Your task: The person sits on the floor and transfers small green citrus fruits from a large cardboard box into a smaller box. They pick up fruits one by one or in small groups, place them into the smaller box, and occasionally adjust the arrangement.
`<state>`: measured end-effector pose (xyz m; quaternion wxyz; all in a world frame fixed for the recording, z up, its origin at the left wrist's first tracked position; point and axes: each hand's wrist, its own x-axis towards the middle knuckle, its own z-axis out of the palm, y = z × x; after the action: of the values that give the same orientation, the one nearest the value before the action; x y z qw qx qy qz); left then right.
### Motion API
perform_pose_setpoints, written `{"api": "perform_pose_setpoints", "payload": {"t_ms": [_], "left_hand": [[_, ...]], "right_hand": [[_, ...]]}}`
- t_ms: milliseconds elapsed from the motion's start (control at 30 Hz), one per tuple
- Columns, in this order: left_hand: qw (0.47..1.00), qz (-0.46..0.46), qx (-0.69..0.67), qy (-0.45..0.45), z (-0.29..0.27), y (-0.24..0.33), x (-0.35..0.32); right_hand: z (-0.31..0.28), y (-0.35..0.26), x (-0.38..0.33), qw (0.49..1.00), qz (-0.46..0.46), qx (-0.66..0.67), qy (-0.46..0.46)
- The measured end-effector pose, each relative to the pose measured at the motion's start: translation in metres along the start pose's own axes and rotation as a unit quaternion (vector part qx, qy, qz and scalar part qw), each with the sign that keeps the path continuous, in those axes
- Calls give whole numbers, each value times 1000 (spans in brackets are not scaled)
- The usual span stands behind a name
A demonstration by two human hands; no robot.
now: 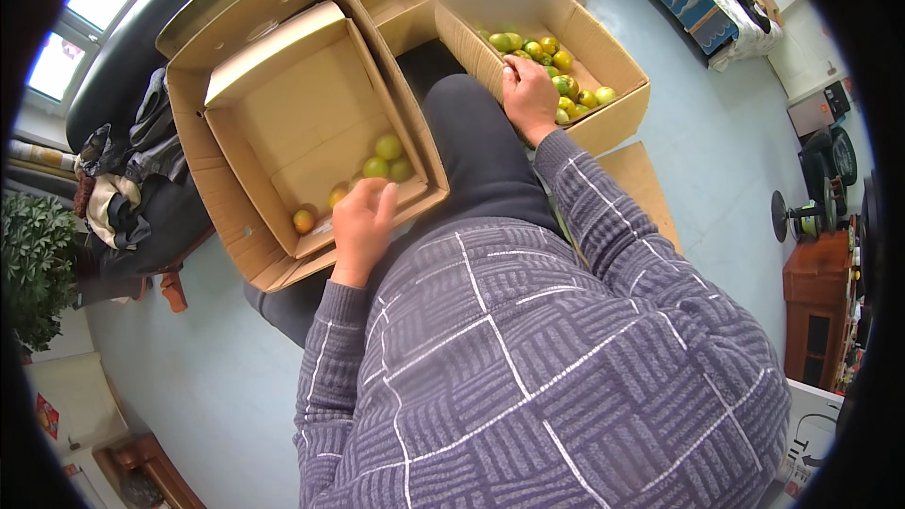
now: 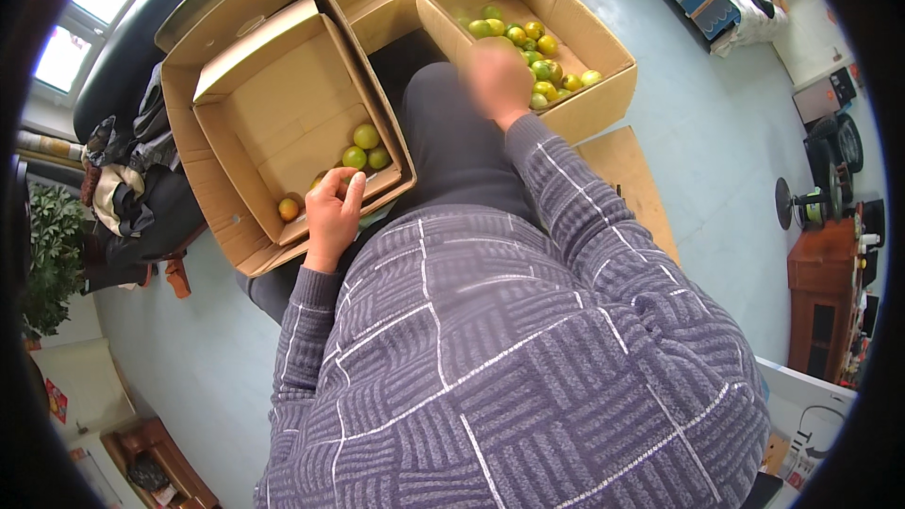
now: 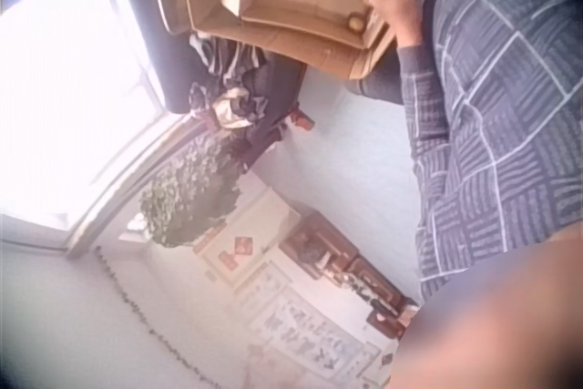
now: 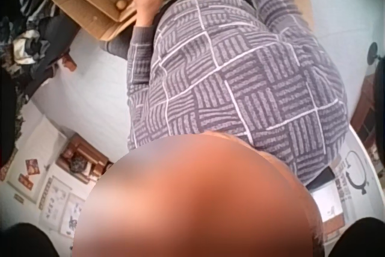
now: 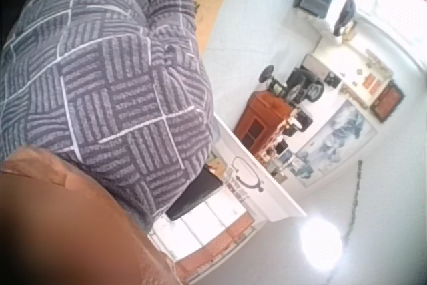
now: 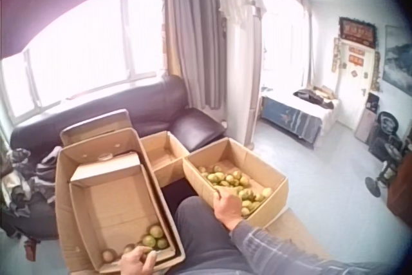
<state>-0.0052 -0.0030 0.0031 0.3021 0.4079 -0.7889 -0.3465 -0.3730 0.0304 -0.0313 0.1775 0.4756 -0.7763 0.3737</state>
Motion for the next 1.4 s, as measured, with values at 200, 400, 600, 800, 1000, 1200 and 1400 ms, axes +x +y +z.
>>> {"api": "perform_pose_setpoints", "payload": {"t_ms": [200, 400, 600, 800, 1000, 1200, 1400], "left_hand": [[999, 40, 24, 0, 1, 1, -1], [1000, 21, 1, -7, 0, -2, -2], [993, 37, 3, 113, -26, -26, 11], [963, 1, 266, 32, -86, -56, 33], [898, -86, 375, -214, -54, -61, 52], [909, -58, 350, -220, -43, -71, 58], [900, -254, -338, -103, -57, -59, 46]], "right_hand": [[3, 1, -8, 999, -19, 33, 15], [-6, -19, -11, 997, 15, 76, -32], [-39, -110, -27, 961, -55, 266, -53], [-41, -179, -60, 830, -27, 502, -243], [-33, -175, -69, 866, -113, 433, -224], [-44, -175, -63, 867, -149, 403, -251], [-42, -171, -66, 873, -142, 400, -239]]}}
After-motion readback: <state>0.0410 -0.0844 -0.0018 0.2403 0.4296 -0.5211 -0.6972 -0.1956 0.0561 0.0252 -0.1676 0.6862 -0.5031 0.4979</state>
